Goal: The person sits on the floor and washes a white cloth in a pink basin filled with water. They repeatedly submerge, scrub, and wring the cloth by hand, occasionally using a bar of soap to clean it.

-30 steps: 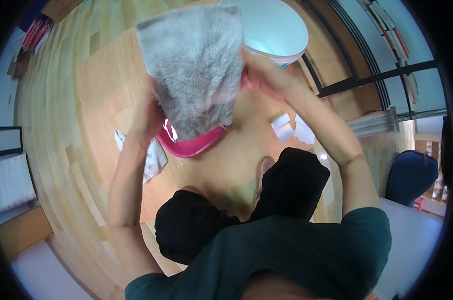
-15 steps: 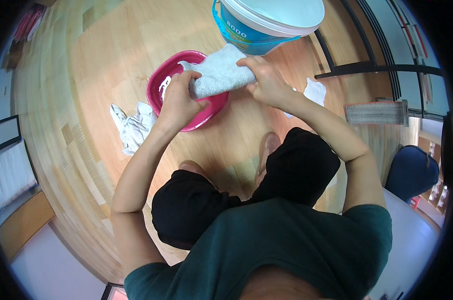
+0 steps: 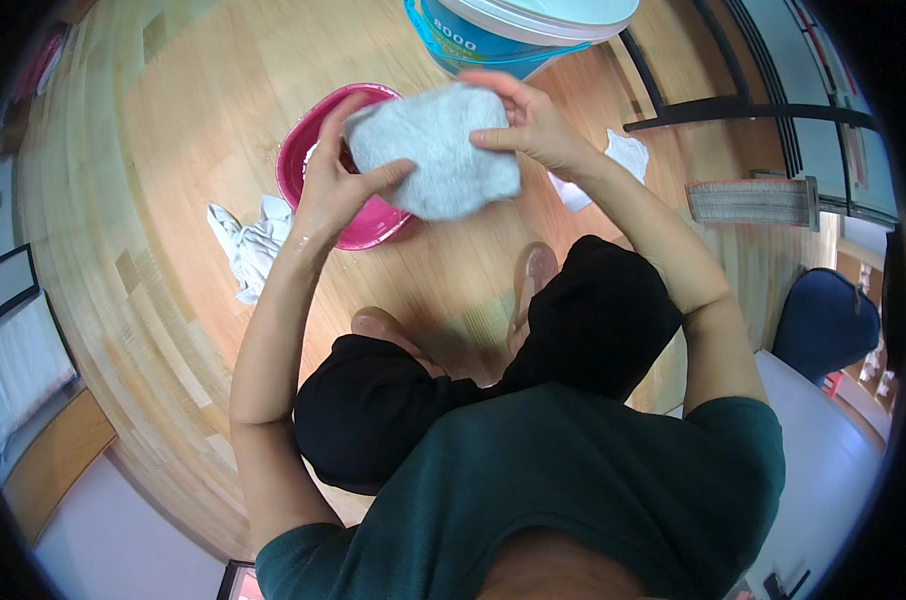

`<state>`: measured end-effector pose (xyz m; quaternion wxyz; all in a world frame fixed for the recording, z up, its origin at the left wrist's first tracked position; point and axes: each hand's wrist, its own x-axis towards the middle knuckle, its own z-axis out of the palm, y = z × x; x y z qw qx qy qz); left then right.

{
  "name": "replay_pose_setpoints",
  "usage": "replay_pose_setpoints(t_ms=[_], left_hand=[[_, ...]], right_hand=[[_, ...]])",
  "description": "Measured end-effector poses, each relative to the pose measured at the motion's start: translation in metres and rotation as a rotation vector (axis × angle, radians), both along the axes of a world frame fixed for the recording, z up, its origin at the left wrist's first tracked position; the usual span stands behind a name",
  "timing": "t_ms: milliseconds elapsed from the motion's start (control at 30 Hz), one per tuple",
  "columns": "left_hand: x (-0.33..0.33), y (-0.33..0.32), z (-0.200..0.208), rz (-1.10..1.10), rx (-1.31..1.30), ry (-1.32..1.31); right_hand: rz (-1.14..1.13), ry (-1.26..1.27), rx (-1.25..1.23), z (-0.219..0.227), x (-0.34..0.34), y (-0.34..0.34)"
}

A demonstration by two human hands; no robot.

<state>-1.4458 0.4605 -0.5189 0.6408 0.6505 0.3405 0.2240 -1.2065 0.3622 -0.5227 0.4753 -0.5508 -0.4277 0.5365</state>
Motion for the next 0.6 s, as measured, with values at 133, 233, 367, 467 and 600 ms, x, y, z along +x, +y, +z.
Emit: replay_pose_setpoints(t_ms=[133, 233, 367, 467, 600], left_hand=[[0.014, -0.003, 0.005, -0.186, 0.530, 0.420], [0.016, 0.001, -0.003, -0.291, 0.543, 0.515], [0.038, -0.004, 0.017, -0.411, 0.510, 0.294], [0.064, -0.013, 0.023, -0.402, -0.023, 0.070], [0.081, -0.018, 0.011, -0.262, -0.305, -0.024]], right_hand=[[0.088, -0.894, 0.353, -0.002, 0.008, -0.012], [0.321, -0.964, 0.107, -0.004, 0.013, -0.016], [0.451, -0.686, 0.123, 0.030, 0.040, -0.035], [0.076, -0.004, -0.211, 0.042, 0.052, -0.059], [-0.304, 0.046, -0.196, 0.079, 0.071, -0.091]])
